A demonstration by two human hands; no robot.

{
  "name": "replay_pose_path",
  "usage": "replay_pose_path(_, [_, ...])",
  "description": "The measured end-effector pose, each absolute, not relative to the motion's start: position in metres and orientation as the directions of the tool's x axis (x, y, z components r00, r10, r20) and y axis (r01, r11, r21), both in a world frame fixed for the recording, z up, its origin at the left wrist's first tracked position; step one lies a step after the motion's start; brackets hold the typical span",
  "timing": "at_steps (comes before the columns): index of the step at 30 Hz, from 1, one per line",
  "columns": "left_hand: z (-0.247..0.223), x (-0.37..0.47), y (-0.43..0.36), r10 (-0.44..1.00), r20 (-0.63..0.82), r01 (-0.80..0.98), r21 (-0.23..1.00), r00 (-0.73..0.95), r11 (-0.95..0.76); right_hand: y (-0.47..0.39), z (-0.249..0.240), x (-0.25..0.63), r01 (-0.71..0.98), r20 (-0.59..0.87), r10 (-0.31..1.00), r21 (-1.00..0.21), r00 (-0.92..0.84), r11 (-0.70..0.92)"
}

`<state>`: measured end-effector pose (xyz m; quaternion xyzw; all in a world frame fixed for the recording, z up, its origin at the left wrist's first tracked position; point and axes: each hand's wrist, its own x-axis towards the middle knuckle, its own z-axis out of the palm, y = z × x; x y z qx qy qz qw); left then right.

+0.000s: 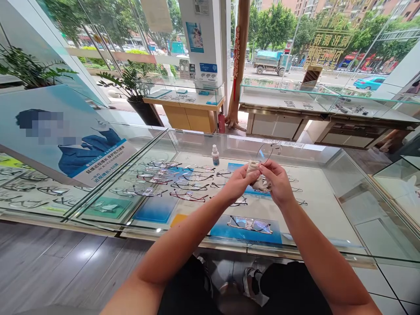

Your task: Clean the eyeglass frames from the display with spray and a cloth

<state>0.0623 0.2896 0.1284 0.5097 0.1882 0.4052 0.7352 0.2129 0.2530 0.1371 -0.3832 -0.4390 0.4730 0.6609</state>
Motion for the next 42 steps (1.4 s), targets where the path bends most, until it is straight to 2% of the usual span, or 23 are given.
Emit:
replay_pose_path(5, [0.127,0.065,0.291,0.829,0.119,-0.411,0.9,0.547,0.142,0.255,0.135,0.213,-0.238,0.291,0.944,-0.916,0.157,0.322])
replay_pose_path(7, [0.128,0.062,0.293,0.814,0.104,-0.413,0.893,0.572,0.176,0.254,0.137,0.214,-0.264,0.245,0.954,-0.922,0.171,0.284])
replay_pose_path(11, [0.134,0.054,0.295,0.684,0.091,-0.372,0.886,0.724,0.276,0.253,0.144,0.217,-0.365,0.12,0.972,-0.912,0.2,0.188])
replay_pose_path(16, [0.133,0.053,0.294,0.667,0.113,-0.345,0.911,0.737,0.227,0.253,0.147,0.217,-0.434,0.053,0.979,-0.891,0.195,0.135])
replay_pose_path(19, [0.129,0.058,0.292,0.712,0.122,-0.354,0.917,0.691,0.186,0.253,0.144,0.213,-0.429,0.082,0.982,-0.891,0.173,0.149])
replay_pose_path(26, [0.125,0.062,0.292,0.788,0.119,-0.343,0.932,0.604,0.121,0.255,0.136,0.211,-0.243,0.269,0.95,-0.922,0.16,0.302])
replay_pose_path(29, [0.126,0.061,0.293,0.806,0.118,-0.377,0.916,0.58,0.137,0.254,0.139,0.214,-0.282,0.238,0.957,-0.918,0.166,0.278])
replay_pose_path(33, [0.132,0.058,0.292,0.729,0.109,-0.374,0.903,0.676,0.212,0.253,0.144,0.217,-0.365,0.121,0.974,-0.913,0.191,0.185])
replay_pose_path(35, [0.134,0.057,0.291,0.7,0.107,-0.363,0.904,0.706,0.228,0.253,0.143,0.217,-0.369,0.118,0.973,-0.911,0.197,0.185])
replay_pose_path(42, [0.126,0.063,0.29,0.776,0.117,-0.348,0.928,0.62,0.137,0.255,0.134,0.213,-0.232,0.307,0.938,-0.912,0.161,0.339])
